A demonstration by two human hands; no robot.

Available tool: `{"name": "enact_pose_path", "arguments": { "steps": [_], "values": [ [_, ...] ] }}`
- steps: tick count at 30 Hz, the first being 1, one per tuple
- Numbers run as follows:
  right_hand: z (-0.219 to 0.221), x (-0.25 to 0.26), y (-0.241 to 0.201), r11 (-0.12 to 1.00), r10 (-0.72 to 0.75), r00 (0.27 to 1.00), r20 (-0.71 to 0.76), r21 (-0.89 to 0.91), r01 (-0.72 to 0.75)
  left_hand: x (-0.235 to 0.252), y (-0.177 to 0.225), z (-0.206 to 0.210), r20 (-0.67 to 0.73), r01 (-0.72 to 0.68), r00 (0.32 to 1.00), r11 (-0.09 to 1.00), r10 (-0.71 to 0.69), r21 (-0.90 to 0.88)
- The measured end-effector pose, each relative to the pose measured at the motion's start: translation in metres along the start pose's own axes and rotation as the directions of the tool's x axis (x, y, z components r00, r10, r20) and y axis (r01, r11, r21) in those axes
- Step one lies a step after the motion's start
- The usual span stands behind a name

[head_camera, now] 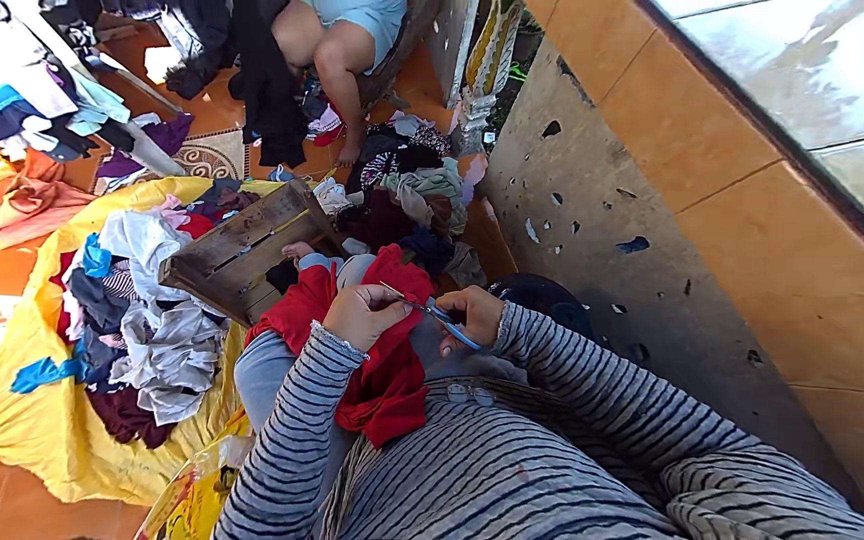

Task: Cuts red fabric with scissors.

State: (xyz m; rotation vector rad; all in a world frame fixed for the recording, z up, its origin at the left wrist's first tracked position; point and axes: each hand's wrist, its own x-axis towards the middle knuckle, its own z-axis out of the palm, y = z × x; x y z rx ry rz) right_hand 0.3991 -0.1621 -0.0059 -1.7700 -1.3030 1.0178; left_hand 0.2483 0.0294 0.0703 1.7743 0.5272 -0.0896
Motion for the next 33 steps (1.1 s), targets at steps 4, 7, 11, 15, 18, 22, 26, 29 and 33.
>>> {"name": "enact_pose_path", "arguments": {
  "steps": [4,7,11,15,18,22,26,29,33],
  "values": [
    [-0.009,-0.01,0.017,0.999,0.054,0.988,-0.142,0.008,-0.053,0.033,0.021,0.013,0.102,0.05,0.993,0.986,-0.067,0.159],
    [-0.014,-0.018,0.03,0.994,0.106,0.974,-0.201,0.017,-0.104,0.043,0.052,0.024,0.163,0.1,0.975,0.957,-0.148,0.271],
    [-0.013,-0.027,0.039,0.988,0.147,0.973,-0.178,0.078,-0.136,0.057,0.054,0.036,0.19,0.114,0.963,0.93,-0.19,0.35],
    [-0.007,-0.031,0.048,0.986,0.152,0.971,-0.185,0.094,-0.137,0.067,0.037,0.039,0.209,0.113,0.958,0.931,-0.194,0.348],
    [-0.003,-0.029,0.052,0.985,0.156,0.972,-0.178,0.103,-0.139,0.068,0.03,0.038,0.211,0.128,0.955,0.933,-0.208,0.337],
    [0.008,-0.025,0.054,0.939,0.174,0.936,-0.305,0.337,-0.065,0.063,0.026,0.038,0.255,0.069,0.954,0.945,-0.156,0.32],
    [0.017,-0.012,0.053,0.681,0.342,0.761,-0.552,0.703,0.205,0.027,0.008,0.031,0.599,-0.244,0.799,0.939,0.054,0.241],
    [0.014,-0.006,0.053,0.783,0.364,0.752,-0.549,0.618,0.072,0.001,-0.021,0.009,0.751,-0.227,0.659,0.959,0.025,0.167],
    [0.025,0.008,0.045,0.931,0.275,0.841,-0.467,0.347,-0.112,-0.025,-0.072,-0.028,0.655,-0.091,0.754,0.996,0.061,0.012]
  ]
}}
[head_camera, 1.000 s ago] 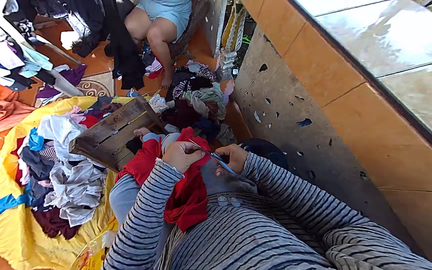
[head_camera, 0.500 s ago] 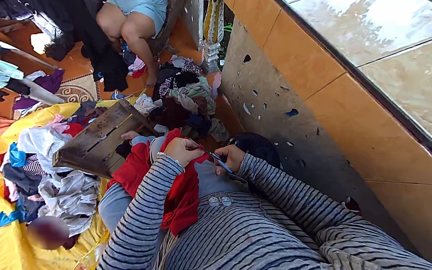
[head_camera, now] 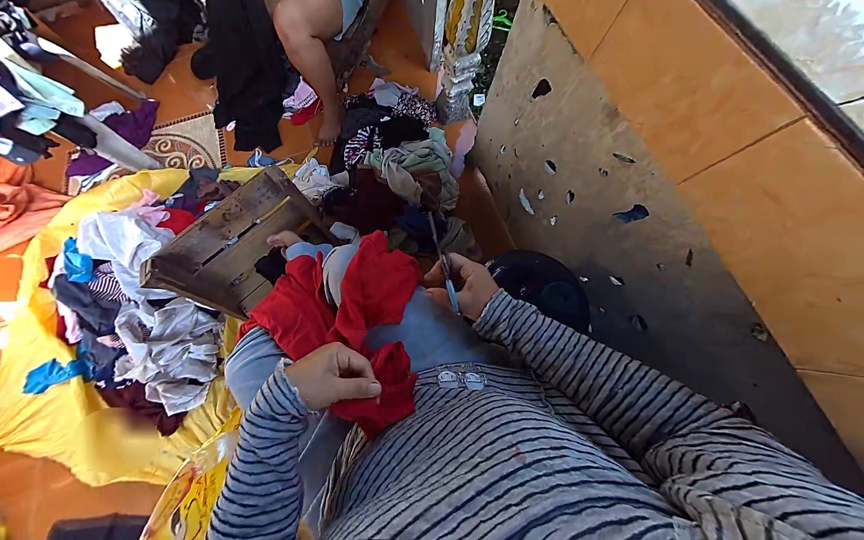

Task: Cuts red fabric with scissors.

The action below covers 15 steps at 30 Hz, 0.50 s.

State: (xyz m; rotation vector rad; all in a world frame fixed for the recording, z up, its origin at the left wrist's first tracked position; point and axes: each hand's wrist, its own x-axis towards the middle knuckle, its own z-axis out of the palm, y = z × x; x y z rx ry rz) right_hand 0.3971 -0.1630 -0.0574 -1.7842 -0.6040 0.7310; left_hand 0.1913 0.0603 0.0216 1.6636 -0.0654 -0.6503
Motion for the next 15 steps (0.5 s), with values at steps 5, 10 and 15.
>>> {"name": "enact_pose_path", "arguments": {
  "steps": [5,10,15],
  "values": [
    [0.036,0.014,-0.028,0.88,-0.082,0.936,0.342,-0.416,0.229,-0.043,-0.019,0.008,0.061,0.123,0.992,0.979,-0.114,-0.164],
    [0.051,0.034,-0.051,0.921,-0.014,0.964,0.264,-0.372,0.116,-0.013,-0.005,0.021,-0.725,0.302,0.656,0.953,-0.21,-0.002],
    [0.032,0.059,-0.085,0.982,-0.172,0.934,0.312,-0.02,0.187,0.029,-0.022,0.002,-0.789,0.334,0.611,0.881,0.068,0.335]
  ]
}}
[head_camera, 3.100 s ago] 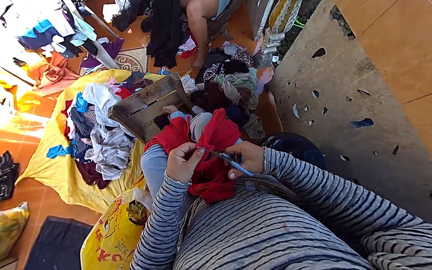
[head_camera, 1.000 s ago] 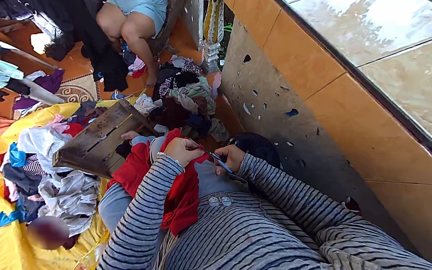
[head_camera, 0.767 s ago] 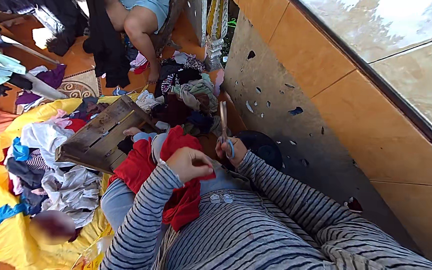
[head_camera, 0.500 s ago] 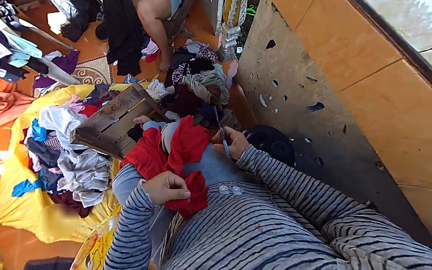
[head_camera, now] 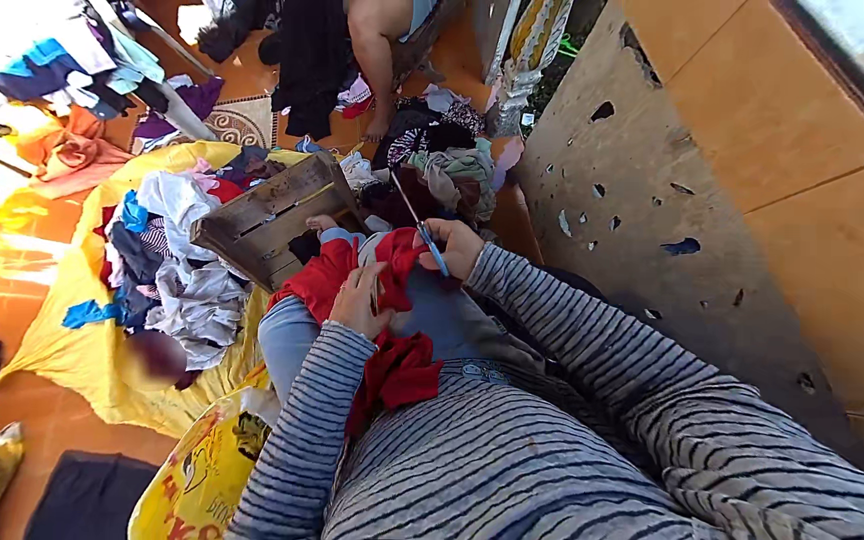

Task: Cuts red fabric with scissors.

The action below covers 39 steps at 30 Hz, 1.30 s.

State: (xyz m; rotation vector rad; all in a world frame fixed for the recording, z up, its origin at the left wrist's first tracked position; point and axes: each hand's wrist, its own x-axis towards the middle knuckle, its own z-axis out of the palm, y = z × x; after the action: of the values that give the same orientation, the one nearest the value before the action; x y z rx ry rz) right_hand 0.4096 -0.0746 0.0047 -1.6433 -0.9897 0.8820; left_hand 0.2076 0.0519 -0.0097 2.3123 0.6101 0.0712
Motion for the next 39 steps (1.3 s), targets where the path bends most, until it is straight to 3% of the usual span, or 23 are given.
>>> {"name": "enact_pose_path", "arguments": {
  "steps": [4,6,8,11,13,14,15,17,18,19,21,23,25,28,30,34,37,39],
  "values": [
    [-0.018,0.01,-0.028,0.963,-0.074,0.989,-0.127,0.249,0.104,0.015,0.001,-0.01,-0.288,-0.076,0.958,0.955,-0.01,-0.287],
    [-0.022,0.011,-0.045,0.934,-0.044,0.986,-0.159,0.345,0.097,0.016,0.011,-0.018,-0.4,-0.24,0.911,0.92,0.103,-0.309],
    [-0.021,0.01,-0.067,0.902,0.004,0.99,-0.144,0.428,0.059,0.015,0.025,-0.021,-0.401,-0.384,0.88,0.878,0.255,-0.286],
    [-0.018,0.015,-0.083,0.841,0.078,0.997,0.029,0.535,-0.081,0.007,0.045,-0.02,-0.378,-0.423,0.868,0.878,0.322,-0.226],
    [-0.017,0.022,-0.084,0.897,0.126,0.99,0.057,0.42,-0.138,-0.004,0.05,-0.026,-0.332,-0.251,0.937,0.876,0.113,-0.411],
    [-0.016,0.028,-0.083,0.951,0.154,0.988,-0.008,0.273,-0.146,-0.011,0.051,-0.033,-0.216,-0.082,0.975,0.816,-0.054,-0.572],
    [-0.015,0.036,-0.08,0.985,0.156,0.983,-0.099,0.092,-0.147,-0.015,0.05,-0.039,-0.061,0.116,0.972,0.691,-0.226,-0.713],
    [-0.013,0.049,-0.071,0.971,0.125,0.968,-0.218,-0.175,-0.165,-0.019,0.035,-0.042,0.183,0.461,0.833,0.472,-0.522,-0.752],
    [-0.011,0.051,-0.067,0.96,0.113,0.964,-0.24,-0.225,-0.168,-0.02,0.019,-0.038,0.21,0.568,0.756,0.462,-0.62,-0.681],
    [-0.007,0.05,-0.061,0.954,0.104,0.966,-0.238,-0.252,-0.165,-0.023,0.0,-0.031,0.187,0.63,0.716,0.507,-0.673,-0.588],
    [0.003,0.039,-0.048,0.938,0.115,0.975,-0.19,-0.303,-0.17,-0.033,-0.03,-0.021,0.042,0.632,0.746,0.688,-0.664,-0.355],
    [0.015,0.018,-0.037,0.908,0.178,0.974,-0.14,-0.359,-0.217,-0.043,-0.039,-0.017,-0.219,0.52,0.805,0.834,-0.551,-0.187],
    [0.027,-0.001,-0.024,0.876,0.254,0.96,-0.116,-0.392,-0.279,-0.04,-0.038,-0.016,-0.3,0.392,0.849,0.899,-0.435,-0.194],
    [0.044,-0.023,-0.006,0.86,0.328,0.941,-0.083,-0.387,-0.334,-0.011,-0.028,-0.011,-0.138,0.292,0.926,0.899,-0.351,-0.325],
    [0.051,-0.034,0.004,0.885,0.299,0.947,-0.117,-0.338,-0.321,0.018,-0.024,-0.005,-0.052,0.314,0.938,0.901,-0.343,-0.299],
    [0.046,-0.04,0.013,0.902,0.289,0.944,-0.16,-0.284,-0.324,0.064,-0.03,0.009,0.046,0.416,0.907,0.876,-0.418,-0.242],
    [0.036,-0.036,0.012,0.895,0.331,0.935,-0.126,-0.272,-0.353,0.068,-0.024,0.0,0.143,0.47,0.881,0.868,-0.451,-0.159],
    [0.036,-0.034,0.013,0.919,0.298,0.942,-0.154,-0.222,-0.327,0.061,-0.019,-0.002,0.18,0.479,0.876,0.85,-0.448,-0.218]
  ]
}}
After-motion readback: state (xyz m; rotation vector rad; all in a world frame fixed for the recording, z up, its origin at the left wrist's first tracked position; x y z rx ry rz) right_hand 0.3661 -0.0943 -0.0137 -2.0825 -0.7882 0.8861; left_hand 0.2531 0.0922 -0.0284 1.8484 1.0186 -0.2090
